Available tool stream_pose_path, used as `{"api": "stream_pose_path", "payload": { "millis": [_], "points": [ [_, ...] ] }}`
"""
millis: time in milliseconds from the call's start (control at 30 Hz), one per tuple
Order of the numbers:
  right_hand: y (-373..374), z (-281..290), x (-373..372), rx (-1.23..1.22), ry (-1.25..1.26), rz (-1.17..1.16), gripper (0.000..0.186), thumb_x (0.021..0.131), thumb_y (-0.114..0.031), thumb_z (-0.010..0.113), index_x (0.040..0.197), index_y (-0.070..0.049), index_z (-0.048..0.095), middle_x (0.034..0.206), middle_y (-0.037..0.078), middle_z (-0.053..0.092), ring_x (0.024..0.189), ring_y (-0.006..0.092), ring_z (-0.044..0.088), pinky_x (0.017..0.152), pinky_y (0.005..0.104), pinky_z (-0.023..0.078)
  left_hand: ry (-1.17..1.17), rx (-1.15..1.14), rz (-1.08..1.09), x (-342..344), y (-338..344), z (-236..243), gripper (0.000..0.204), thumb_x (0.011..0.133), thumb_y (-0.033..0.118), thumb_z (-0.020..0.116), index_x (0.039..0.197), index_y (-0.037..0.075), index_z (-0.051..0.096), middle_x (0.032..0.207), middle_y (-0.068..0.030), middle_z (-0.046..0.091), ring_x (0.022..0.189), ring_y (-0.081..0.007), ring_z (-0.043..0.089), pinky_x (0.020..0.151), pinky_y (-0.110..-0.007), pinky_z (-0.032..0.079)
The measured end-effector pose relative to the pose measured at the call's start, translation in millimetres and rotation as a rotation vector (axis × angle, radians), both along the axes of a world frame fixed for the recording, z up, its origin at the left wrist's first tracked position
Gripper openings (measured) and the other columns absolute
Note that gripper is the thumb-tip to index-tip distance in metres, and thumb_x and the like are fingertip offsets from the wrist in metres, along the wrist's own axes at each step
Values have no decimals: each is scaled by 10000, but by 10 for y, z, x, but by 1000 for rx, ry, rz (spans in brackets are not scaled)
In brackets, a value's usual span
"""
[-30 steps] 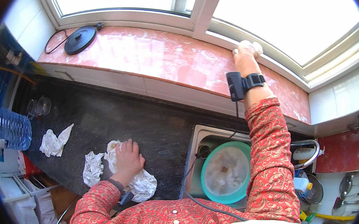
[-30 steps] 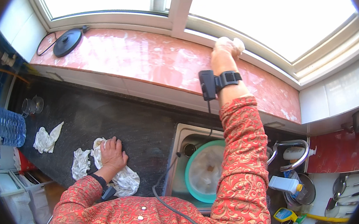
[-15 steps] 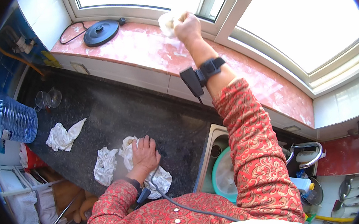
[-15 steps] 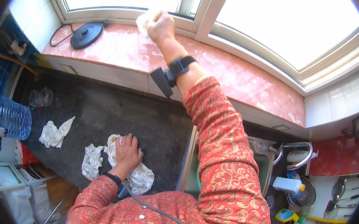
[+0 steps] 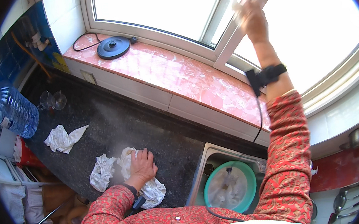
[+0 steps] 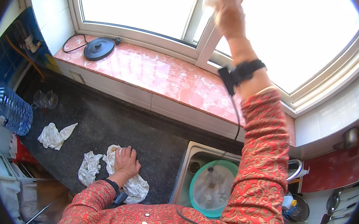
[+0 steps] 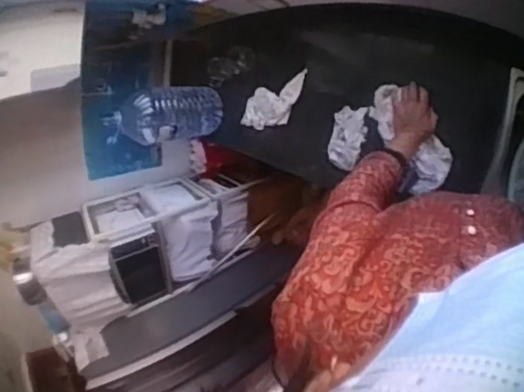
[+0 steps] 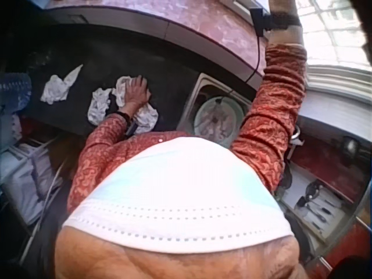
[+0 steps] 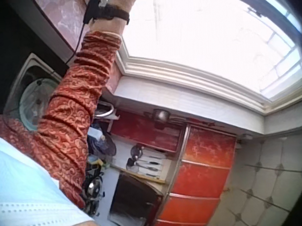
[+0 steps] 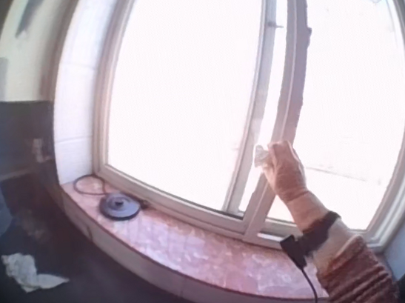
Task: The person wipes the kitchen countertop and window sill with a cloth, then moves two glass mugs to the window sill. The person also wipes a small black circular object and places it on the sill.
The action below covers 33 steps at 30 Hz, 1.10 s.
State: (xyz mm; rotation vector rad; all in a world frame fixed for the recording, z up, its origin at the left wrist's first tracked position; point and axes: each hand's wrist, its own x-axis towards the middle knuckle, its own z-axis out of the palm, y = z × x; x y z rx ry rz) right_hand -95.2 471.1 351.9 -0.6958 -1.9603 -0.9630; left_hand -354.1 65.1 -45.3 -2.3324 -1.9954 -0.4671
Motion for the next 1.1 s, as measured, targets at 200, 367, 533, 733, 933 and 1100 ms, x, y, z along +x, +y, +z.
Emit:
{"api": "stream_pose_path", "payload": {
  "millis": [200,367,533,733,933,1100],
  "points": [
    [218,1131,-105,308,-203,-382,321,873,-97,657,1190,-137,634,1150,79,636,1054,325,587,928,413,515,-23,-8,11,-17,-8,-14,532,724,329,685,1167,47,594,1251,-155,561,1166,-297,508,1080,-545,307],
    [179,-23,-110,114,-339,-443,188,881,-137,606,1039,-68,681,1090,59,650,1083,284,549,972,385,463,-57,-21,9,-41,-6,-35,540,728,329,681,1177,44,590,1265,-156,559,1179,-293,507,1086,-543,301],
    [-22,-1307,-216,-262,-621,-620,184,875,-187,573,968,-108,710,1012,21,662,989,229,564,938,360,467,-78,-50,6,-53,-16,-43,547,727,330,678,1182,41,588,1272,-158,559,1192,-291,507,1085,-540,301],
    [-71,-1960,-337,-621,-405,-522,262,772,-213,728,984,-66,685,1024,100,673,1065,284,582,908,364,527,-85,-74,-2,-64,6,-11,548,725,335,676,1178,38,593,1273,-159,560,1195,-293,508,1084,-537,302],
    [-138,-1197,-106,-986,86,-125,263,776,-145,726,1032,-98,689,1024,143,668,990,355,604,903,384,519,-67,-75,-8,-62,3,2,544,732,339,674,1177,37,595,1277,-166,555,1195,-297,505,1080,-532,303],
    [-85,-1343,-199,-387,-292,-470,153,857,-106,599,977,-75,689,968,113,676,963,310,613,835,400,556,-77,-90,-23,-76,19,-12,557,738,348,677,1187,30,592,1292,-177,553,1202,-301,501,1073,-537,306]
  ]
}}
